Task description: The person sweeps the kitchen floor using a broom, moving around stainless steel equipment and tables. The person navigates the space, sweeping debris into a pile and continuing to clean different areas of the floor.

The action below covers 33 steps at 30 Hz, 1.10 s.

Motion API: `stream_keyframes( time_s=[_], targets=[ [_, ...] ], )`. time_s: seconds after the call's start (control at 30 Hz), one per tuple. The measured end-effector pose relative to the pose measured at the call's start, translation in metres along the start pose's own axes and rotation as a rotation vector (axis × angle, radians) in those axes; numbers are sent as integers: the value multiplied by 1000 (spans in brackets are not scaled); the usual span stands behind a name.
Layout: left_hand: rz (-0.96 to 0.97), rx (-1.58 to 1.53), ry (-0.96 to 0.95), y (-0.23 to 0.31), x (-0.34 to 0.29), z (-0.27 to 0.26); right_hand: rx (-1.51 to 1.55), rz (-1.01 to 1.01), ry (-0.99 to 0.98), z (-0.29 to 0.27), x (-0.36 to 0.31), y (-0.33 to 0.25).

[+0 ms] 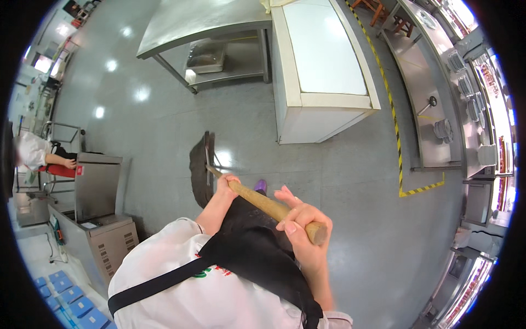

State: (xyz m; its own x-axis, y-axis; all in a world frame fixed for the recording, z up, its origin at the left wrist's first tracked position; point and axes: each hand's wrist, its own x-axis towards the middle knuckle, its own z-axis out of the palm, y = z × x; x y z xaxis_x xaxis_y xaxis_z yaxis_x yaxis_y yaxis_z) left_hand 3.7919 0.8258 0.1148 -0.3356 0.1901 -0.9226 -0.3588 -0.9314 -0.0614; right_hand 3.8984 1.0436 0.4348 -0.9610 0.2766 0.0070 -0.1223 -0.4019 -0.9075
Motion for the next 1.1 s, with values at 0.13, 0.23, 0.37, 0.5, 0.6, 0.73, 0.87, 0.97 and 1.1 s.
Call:
stream_keyframes(
  time_s=[0.13, 0.23, 0.37, 0.5, 0.6, 0.73, 0.87, 0.97, 1.1],
  targets=[
    [-68, 39, -74, 26, 57, 69, -106, 115, 113, -1, 1, 5],
    [-17, 150, -73, 34, 87, 102, -109, 233, 164, -4, -5, 29],
    [87, 418, -7, 23, 126, 140, -273, 364, 320, -8, 4, 66],
    [-31, 578, -9, -14, 156, 92, -474, 514, 383, -27, 7, 103],
    [7, 556, 65, -40, 127, 46, -817, 750, 185, -41, -20, 128],
    [80, 665, 127, -38, 97, 6, -798, 789, 56, -45, -79, 155],
    [204, 739, 179, -77, 67, -35, -909, 742, 138, -60, -140, 139],
    [216, 776, 139, -115, 48, -94, -959, 771, 214, -81, -196, 114],
    [102, 959, 229, -157, -14, -172, -1045, 877, 202, -90, -295, 80]
  ],
)
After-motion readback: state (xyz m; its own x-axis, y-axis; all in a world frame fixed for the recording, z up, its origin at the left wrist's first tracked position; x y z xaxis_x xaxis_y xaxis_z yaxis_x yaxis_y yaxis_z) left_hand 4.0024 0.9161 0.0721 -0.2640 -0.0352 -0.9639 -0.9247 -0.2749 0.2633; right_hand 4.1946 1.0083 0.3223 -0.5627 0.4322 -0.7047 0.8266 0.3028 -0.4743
